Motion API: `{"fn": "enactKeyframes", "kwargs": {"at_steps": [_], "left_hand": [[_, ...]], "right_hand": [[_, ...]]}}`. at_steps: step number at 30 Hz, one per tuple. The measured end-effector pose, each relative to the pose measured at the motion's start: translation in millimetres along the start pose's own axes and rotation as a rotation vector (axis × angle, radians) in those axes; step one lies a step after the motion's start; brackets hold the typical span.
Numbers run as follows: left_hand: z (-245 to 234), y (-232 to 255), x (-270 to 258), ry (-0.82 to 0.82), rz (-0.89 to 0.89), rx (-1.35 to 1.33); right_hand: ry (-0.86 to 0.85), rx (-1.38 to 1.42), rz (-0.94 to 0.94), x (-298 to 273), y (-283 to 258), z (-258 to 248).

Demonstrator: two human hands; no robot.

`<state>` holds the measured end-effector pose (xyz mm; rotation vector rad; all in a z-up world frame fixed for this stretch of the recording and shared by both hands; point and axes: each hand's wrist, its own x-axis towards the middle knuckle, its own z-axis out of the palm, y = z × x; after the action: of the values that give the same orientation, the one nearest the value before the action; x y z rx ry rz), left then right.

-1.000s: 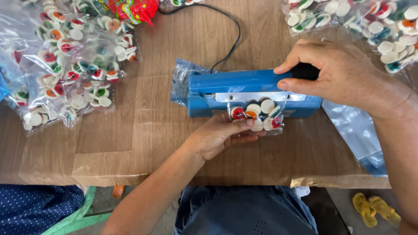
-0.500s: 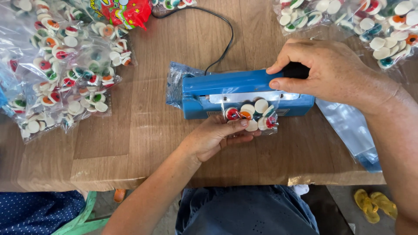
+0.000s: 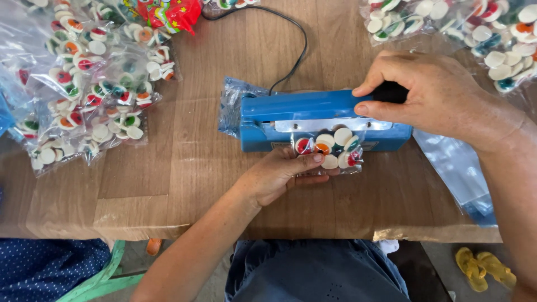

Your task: Sealing small plastic bags containing colorful items using a manual heat sealer

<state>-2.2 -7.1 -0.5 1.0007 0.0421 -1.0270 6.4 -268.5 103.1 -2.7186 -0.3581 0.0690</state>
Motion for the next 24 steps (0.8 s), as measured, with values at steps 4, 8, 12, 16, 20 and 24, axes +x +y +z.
{"fn": "enactKeyframes", "kwargs": {"at_steps": [4, 8, 12, 16, 20, 24], "left_hand": [[0, 2, 0, -0.021, -0.028, -0.023], [0, 6, -1, -0.042, -0.010, -0.022], [0, 13, -4, -0.077, 0.002, -0.024], [-5, 8, -4, -0.128, 0.019, -0.046], [-12, 3, 2, -0.169, 0.038, -0.072], [-18, -3, 7, -0.240, 0.053, -0.122]], "right_hand": [[0.017, -0.140, 0.016, -1, -5, -4], [0.062, -0.113, -0.063, -4, 5, 5], [0.154, -0.048, -0.196, -3, 16, 13], [0.158, 0.106, -0.255, -5, 9, 15], [0.166, 0.081, -0.318, 1, 27, 15], [0.081, 0.057, -0.367, 5, 54, 11]]}}
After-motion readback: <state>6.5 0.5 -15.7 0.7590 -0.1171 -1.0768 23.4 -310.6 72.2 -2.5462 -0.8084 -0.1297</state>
